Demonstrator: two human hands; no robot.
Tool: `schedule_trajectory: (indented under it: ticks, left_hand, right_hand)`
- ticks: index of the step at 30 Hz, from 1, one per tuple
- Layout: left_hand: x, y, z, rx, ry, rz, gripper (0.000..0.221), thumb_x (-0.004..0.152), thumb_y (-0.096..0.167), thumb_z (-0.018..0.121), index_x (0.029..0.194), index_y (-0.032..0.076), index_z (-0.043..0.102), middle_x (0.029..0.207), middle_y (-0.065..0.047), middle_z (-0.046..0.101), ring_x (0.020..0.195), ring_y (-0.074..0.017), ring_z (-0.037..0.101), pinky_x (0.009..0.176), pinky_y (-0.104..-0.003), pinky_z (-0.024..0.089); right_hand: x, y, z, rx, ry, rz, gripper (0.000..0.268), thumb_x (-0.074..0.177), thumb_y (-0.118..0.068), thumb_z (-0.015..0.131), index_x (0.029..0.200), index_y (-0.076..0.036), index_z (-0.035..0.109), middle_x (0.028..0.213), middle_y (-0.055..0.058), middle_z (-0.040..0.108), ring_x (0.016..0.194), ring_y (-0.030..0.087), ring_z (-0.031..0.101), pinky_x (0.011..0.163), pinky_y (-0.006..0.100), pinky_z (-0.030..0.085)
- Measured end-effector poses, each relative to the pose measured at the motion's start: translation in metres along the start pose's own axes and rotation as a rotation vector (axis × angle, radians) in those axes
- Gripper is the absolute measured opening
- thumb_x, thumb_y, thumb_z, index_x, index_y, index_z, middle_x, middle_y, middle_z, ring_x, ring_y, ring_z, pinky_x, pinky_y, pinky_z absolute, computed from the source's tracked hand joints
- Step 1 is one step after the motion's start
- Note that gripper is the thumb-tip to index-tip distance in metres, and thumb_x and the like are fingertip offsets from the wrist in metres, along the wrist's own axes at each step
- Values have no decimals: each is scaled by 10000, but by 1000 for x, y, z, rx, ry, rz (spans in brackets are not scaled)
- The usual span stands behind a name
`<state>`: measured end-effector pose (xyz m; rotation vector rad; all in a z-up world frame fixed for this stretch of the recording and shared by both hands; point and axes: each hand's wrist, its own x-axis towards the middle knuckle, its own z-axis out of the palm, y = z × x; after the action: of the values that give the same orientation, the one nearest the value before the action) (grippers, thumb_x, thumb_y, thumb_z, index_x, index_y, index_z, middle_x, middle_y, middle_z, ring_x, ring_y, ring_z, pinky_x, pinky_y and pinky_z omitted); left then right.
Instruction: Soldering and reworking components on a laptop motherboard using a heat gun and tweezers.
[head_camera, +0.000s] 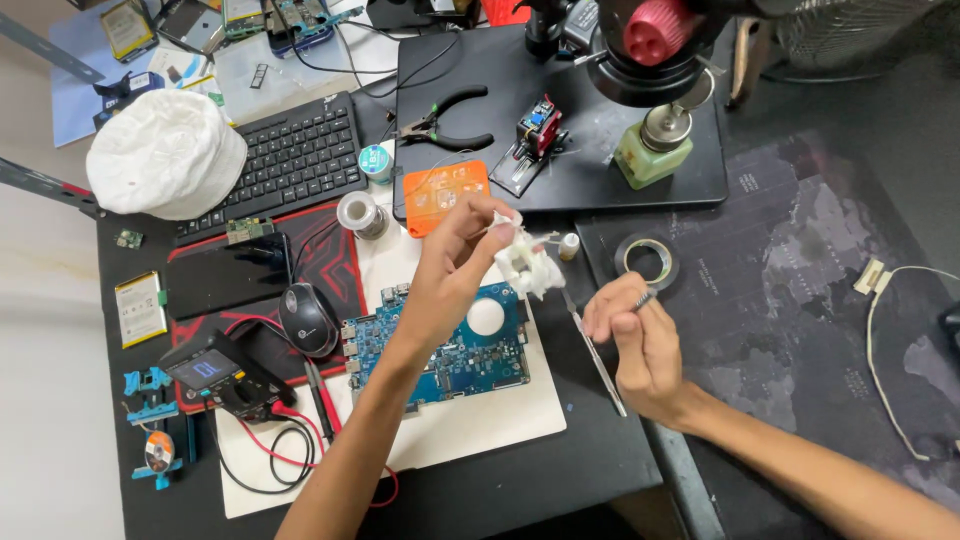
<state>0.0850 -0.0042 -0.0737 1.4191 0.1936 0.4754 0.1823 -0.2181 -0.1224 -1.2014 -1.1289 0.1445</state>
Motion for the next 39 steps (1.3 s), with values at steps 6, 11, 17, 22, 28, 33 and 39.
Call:
schedule_trajectory:
  ticks: [6,11,17,22,28,33,39]
  left_hand:
    - [-13,8,9,53,-139,-159,226,1056,126,589,1261,42,633,1138,-33,661,920,-50,568,780,-193,459]
    - [-19,-12,13,-121,-181,-175,354,992,112,680,1276,58,476,1170,-47,622,987,-51,582,775,-196,463]
    - [-21,-21,15,-83,-289,-194,384,998,124,716,1260,61,443,1098,-57,612,939,-55,563,725,-214,430]
    - [-28,-15,22,-6,-261,-281,355,992,200,701,1212,61,458,988,-47,653,854,-58,545,692,-239,420]
    - [-43,-10,35,590,-200,59,315,1021,278,620,1102,-26,612,970,-172,639,890,-340,625,781,-421,486]
    - [-44,-5,34,656,-290,15,290,1055,249,551,982,-15,649,878,-178,631,887,-365,596,800,-448,468]
    - [-42,5,37,685,-292,-23,304,1078,212,517,927,-36,608,838,-169,583,842,-351,571,794,-447,455]
  right_hand:
    - [31,-15,-17,76,-47,542,214,1102,-186,507,1024,-25,623,798,-13,491,707,52,439,631,211,397]
    - [61,-38,-23,-66,-128,533,317,923,-112,754,1226,-50,687,813,-39,465,689,23,379,589,183,335]
    - [66,-39,-23,-332,-285,329,420,826,-152,819,1225,-81,709,962,-42,653,631,30,400,548,215,362]
    - [59,-30,-24,-309,-329,487,207,878,-125,776,1078,-74,786,746,-1,641,598,41,472,516,229,380]
    - [55,-32,-17,-373,-307,422,174,866,-80,768,1038,-65,791,831,9,724,597,65,568,510,240,434]
    - [53,-35,-23,-385,-370,200,212,856,-50,758,1065,-22,736,980,47,731,804,143,722,657,273,563]
    - [58,-49,-32,-617,-456,129,262,795,-46,796,1048,-31,732,980,78,715,797,227,726,662,342,590]
